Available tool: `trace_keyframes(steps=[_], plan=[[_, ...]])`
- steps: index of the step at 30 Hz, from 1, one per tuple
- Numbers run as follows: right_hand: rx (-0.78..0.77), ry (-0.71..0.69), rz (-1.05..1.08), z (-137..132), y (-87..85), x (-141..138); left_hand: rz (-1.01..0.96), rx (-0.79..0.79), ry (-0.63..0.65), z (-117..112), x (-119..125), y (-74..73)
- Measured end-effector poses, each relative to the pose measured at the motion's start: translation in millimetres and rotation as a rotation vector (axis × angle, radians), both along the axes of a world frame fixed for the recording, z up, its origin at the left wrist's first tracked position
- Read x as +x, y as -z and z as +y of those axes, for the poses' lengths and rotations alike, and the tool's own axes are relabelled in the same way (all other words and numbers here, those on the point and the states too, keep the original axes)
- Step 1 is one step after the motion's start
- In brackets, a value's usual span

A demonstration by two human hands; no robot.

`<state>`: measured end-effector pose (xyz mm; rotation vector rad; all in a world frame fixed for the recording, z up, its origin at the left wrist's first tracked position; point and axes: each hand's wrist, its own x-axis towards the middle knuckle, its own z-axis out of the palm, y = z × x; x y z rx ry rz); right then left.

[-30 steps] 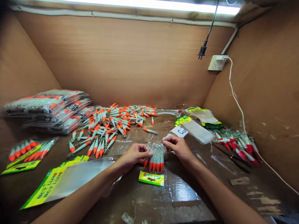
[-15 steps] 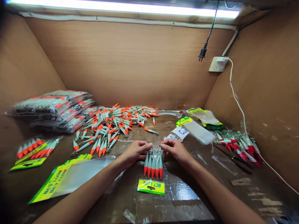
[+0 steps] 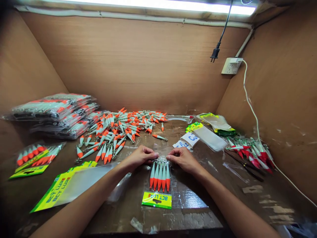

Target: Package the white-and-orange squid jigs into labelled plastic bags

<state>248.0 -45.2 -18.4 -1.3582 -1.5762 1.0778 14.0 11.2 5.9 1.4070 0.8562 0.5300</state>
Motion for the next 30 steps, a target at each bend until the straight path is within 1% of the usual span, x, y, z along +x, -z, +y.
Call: trace_keyframes(steps=[4,6,8,10,11,14,18,22,25,27,30], plan=[[-0.004,-0.053,-0.038,1,3.8,2,0.074,0.053,0.109,12,-9,4.5],[0.01,-0.089,-0.047,1,5.1,3,0.139,0.153,0.156,17,-12,7.9],[0.043,-0.109,-0.093,1,5.0,3,0.212,0.298,0.184,22,-14,10.5],[0.11,-0.101,-0.194,-1,3.5,2,0.254,0.404,0.21,24,-15,11.7],[0.156,-0.09,-0.251,-2,2.4,1,0.261,0.424,0.22,25,-15,11.7],[0.263,-0.076,-0.35,-7,-0.2,-2,0.248,0.421,0.237,23,-14,10.3],[0.299,-0.092,-0.343,-9,0.8,-3,0.218,0.396,0.245,19,-11,10.1],[0.356,-0.114,-0.342,-8,5.0,-3,0.235,0.37,0.254,18,-9,16.0],[0.415,-0.113,-0.349,-9,7.4,-4,0.23,0.38,0.233,17,-9,19.0],[0.469,-0.134,-0.37,-10,8.4,-4,0.239,0.467,0.212,14,-11,17.1],[0.593,-0.19,-0.453,-13,8.7,-3,0.267,0.704,0.214,6,-16,9.8]])
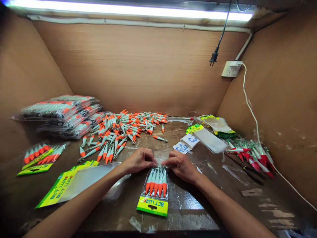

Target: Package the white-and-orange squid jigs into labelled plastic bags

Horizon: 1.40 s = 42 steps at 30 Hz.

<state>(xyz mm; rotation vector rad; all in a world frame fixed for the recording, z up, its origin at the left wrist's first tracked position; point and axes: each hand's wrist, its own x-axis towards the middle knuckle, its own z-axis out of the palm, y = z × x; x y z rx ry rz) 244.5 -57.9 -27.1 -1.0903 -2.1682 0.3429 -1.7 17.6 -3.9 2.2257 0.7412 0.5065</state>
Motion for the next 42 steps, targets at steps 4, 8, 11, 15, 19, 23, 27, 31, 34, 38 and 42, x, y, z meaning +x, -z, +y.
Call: trace_keyframes(steps=[4,8,11,15,19,23,27,31,34,38,42], plan=[[0.171,-0.056,-0.177,-4,-3.8,0,0.055,0.266,0.022,-20,-11,-7.0],[0.24,-0.076,-0.295,-9,-9.1,-1,0.108,0.365,-0.014,-45,-20,-3.9],[0.25,-0.087,-0.314,-11,-13.7,-1,0.1,0.364,0.007,-58,-23,2.9],[0.156,-0.128,-0.348,-20,-29.3,-3,0.107,0.448,-0.027,-66,-25,11.8],[0.001,-0.191,-0.394,-43,-44.2,-2,0.105,0.579,0.017,-71,-29,17.9],[-0.053,-0.125,-0.416,-78,-41.8,10,0.179,0.696,0.046,-82,-37,17.2],[-0.138,-0.064,-0.268,-101,-35.2,24,0.241,0.625,-0.013,-91,-48,7.4],[-0.202,0.148,0.004,-83,-25.0,15,0.213,0.5,-0.16,-80,-41,-0.3],[-0.202,0.197,0.058,-51,-13.1,-1,0.27,0.386,-0.136,-72,-26,-4.3],[-0.076,0.25,0.114,-29,2.4,-6,0.19,0.182,-0.139,-89,-14,-12.0],[-0.088,0.393,0.163,-30,18.8,13,-0.032,0.007,-0.282,-113,-30,-16.5]])
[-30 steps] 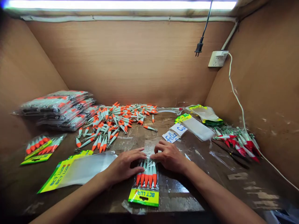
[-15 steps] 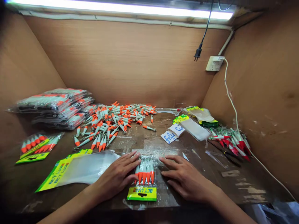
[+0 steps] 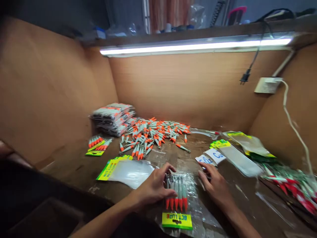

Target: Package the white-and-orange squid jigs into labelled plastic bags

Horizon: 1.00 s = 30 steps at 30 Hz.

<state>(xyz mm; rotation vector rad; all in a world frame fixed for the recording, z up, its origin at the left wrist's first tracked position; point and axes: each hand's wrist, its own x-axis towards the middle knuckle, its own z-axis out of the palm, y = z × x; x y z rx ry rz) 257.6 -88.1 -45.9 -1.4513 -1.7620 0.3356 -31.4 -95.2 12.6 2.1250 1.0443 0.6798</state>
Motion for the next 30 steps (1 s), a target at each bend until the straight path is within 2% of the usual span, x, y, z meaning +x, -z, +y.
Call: trace_keyframes(steps=[1,3,5,6,9,11,13,15,18,21,23,24,25,27,30], plan=[[-0.013,0.01,0.012,0,3.3,5,-0.058,0.001,-0.062,-1,-13,-1.9],[-0.03,0.028,0.027,-1,7.8,9,-0.137,0.088,-0.267,6,-53,-9.4],[-0.034,0.035,0.025,-1,10.0,7,-0.128,0.298,-0.58,20,-110,-21.9],[-0.029,0.034,0.02,0,10.6,5,-0.132,0.359,-0.686,29,-142,-28.9],[-0.001,0.018,0.015,2,12.2,0,-0.119,0.496,-0.877,51,-234,-42.8],[0.019,0.024,0.022,4,13.9,1,-0.09,0.585,-0.92,61,-280,-38.8],[0.034,0.044,0.026,7,16.3,4,0.014,0.774,-0.836,67,-311,-23.9],[0.049,0.069,0.026,8,19.0,9,0.122,0.856,-0.767,73,-330,-4.6],[0.083,0.105,0.018,11,24.2,16,0.224,0.86,-0.758,84,-346,16.7],[0.102,0.159,-0.001,16,30.9,24,0.259,0.933,-0.836,97,-339,16.3],[0.111,0.203,-0.025,20,35.4,30,0.279,0.955,-0.871,105,-311,4.1],[0.109,0.221,-0.042,23,37.3,32,0.283,0.951,-0.847,108,-288,-4.3],[0.107,0.232,-0.058,25,38.7,34,0.324,0.886,-0.782,110,-259,-13.1],[0.103,0.243,-0.08,28,39.0,35,0.34,0.813,-0.564,109,-194,-28.4],[0.128,0.295,-0.091,29,32.5,34,0.256,0.835,-0.263,94,-109,-34.9]])
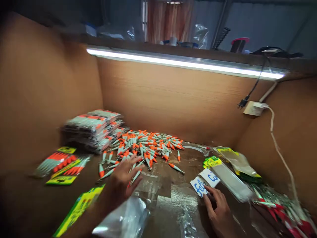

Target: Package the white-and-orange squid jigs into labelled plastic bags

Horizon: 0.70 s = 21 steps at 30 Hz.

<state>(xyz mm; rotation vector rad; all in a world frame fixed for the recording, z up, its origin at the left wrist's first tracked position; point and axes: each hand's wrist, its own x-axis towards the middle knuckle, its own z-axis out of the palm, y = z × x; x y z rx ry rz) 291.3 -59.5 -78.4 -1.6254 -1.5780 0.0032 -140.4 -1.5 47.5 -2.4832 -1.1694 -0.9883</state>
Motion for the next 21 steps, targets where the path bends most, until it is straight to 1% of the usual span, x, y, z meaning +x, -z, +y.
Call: trace_keyframes(steps=[1,2,3,4,6,8,11,13,15,16,18,20,21], plan=[[0.015,0.037,-0.002,-1,-3.5,-1,0.0,0.017,0.092,-6,17,3.1],[0.03,0.083,-0.005,-1,-7.1,-2,0.014,0.025,0.188,-10,27,8.4],[0.047,0.129,-0.014,-2,-10.6,-3,0.046,0.022,0.279,-13,32,14.9],[0.061,0.164,-0.032,-2,-13.6,-4,0.052,0.039,0.343,-13,32,21.8],[0.048,0.183,-0.097,-2,-16.9,-5,0.038,0.062,0.391,-9,25,33.6],[-0.018,0.147,-0.172,-1,-15.6,-5,-0.01,0.075,0.379,-1,16,40.2],[-0.108,0.131,-0.2,2,-8.4,-5,-0.05,0.056,0.368,6,11,43.0],[-0.111,0.146,-0.175,2,-5.7,-8,-0.065,0.043,0.363,8,11,43.3],[-0.098,0.126,-0.131,-1,-8.7,-15,-0.095,0.059,0.343,10,11,42.3],[-0.09,0.092,-0.109,-4,-12.7,-21,-0.116,0.083,0.323,12,10,40.7],[-0.069,-0.027,-0.074,-14,-25.0,-33,-0.159,0.154,0.263,13,9,34.7],[-0.064,-0.205,-0.079,-25,-40.7,-44,-0.181,0.212,0.185,7,10,26.1],[-0.078,-0.307,-0.099,-31,-48.6,-48,-0.185,0.216,0.142,0,13,22.2]])
